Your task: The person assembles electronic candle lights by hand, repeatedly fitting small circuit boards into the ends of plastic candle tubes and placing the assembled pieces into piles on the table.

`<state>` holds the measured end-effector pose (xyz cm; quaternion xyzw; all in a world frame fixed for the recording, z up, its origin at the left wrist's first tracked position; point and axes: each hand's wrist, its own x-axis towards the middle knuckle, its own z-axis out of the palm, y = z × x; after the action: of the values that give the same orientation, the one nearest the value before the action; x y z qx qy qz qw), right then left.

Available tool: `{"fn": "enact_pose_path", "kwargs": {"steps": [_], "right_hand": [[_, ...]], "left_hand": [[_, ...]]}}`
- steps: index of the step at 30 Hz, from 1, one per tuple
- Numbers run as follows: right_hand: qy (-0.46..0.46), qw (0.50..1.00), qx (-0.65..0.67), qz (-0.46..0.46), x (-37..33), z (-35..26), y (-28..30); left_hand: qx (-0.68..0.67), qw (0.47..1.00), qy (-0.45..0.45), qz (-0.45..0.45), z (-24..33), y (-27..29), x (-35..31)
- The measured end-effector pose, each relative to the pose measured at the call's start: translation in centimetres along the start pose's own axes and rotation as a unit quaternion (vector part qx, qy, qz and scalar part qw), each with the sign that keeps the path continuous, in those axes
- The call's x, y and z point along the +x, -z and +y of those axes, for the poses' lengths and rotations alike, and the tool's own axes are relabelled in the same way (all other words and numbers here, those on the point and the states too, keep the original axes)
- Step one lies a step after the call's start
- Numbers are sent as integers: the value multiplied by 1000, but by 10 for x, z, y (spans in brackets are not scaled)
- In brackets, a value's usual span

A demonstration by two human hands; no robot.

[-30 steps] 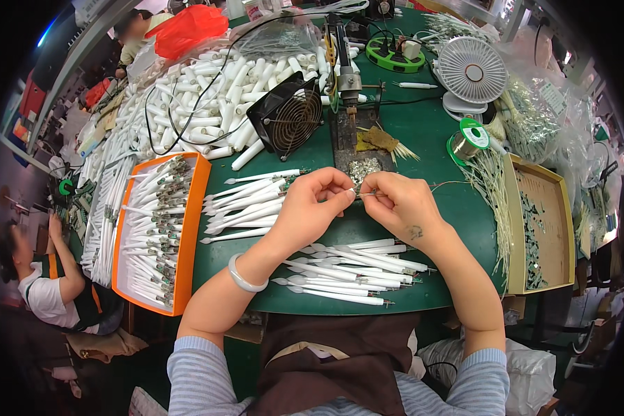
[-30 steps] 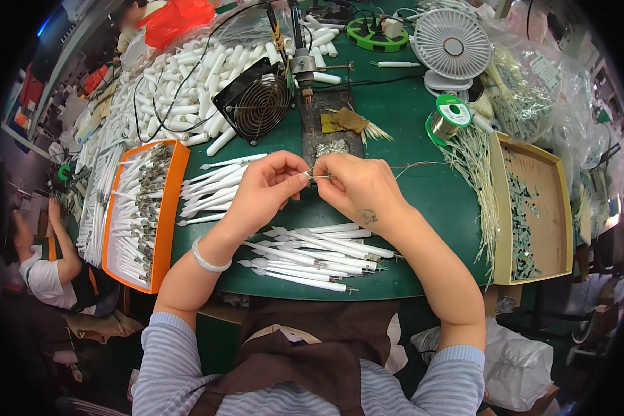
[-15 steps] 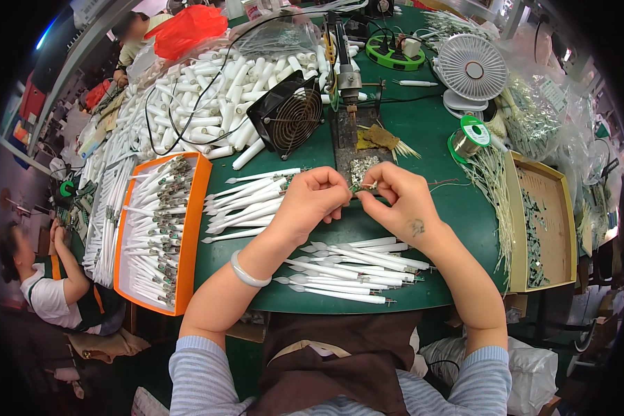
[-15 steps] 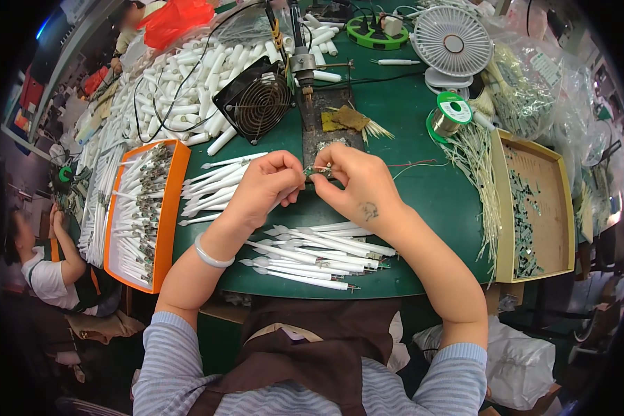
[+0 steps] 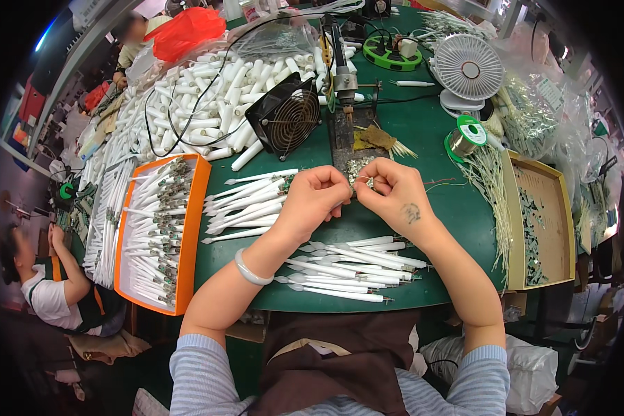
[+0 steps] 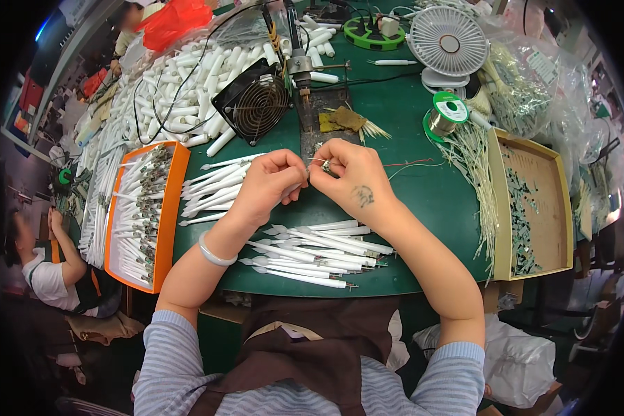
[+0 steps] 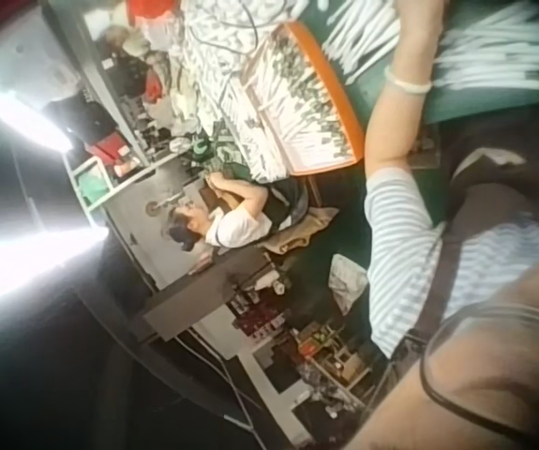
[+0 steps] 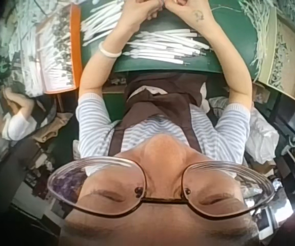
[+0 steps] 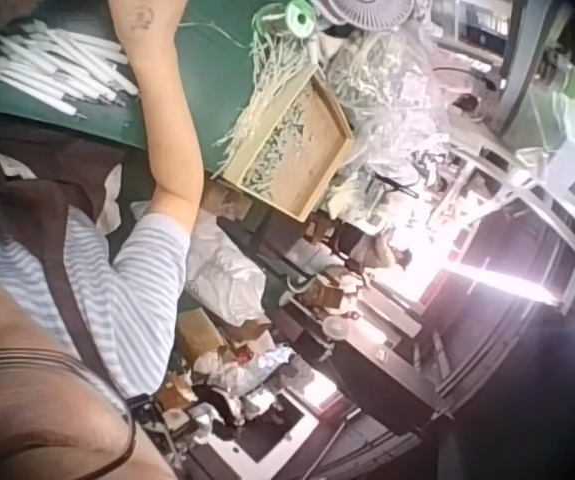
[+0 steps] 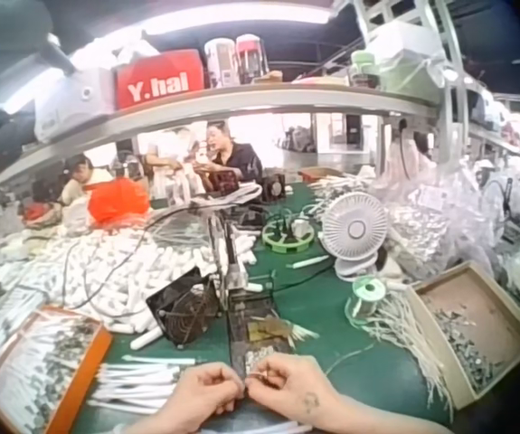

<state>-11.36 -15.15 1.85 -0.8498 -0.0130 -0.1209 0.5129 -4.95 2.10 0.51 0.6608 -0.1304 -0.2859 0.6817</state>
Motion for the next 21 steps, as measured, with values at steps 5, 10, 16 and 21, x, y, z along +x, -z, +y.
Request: {"fn": "enact_pose_path", "kwargs": {"steps": [5,10,16,21], "right_hand": [[-13,1000,-5,6,5,7,1],[-30,997,71,25,14,17,-3],[39,996,42,63,21,30,-4],[106,990,-23,92,23,30,-4]], "left_hand": [[21,1000,-4,-5,1,1,8],[32,999,9,-3,2,7,24],[-16,999,44,-12,3,11,43],[-47,997,56,-18,3,12,52]]}}
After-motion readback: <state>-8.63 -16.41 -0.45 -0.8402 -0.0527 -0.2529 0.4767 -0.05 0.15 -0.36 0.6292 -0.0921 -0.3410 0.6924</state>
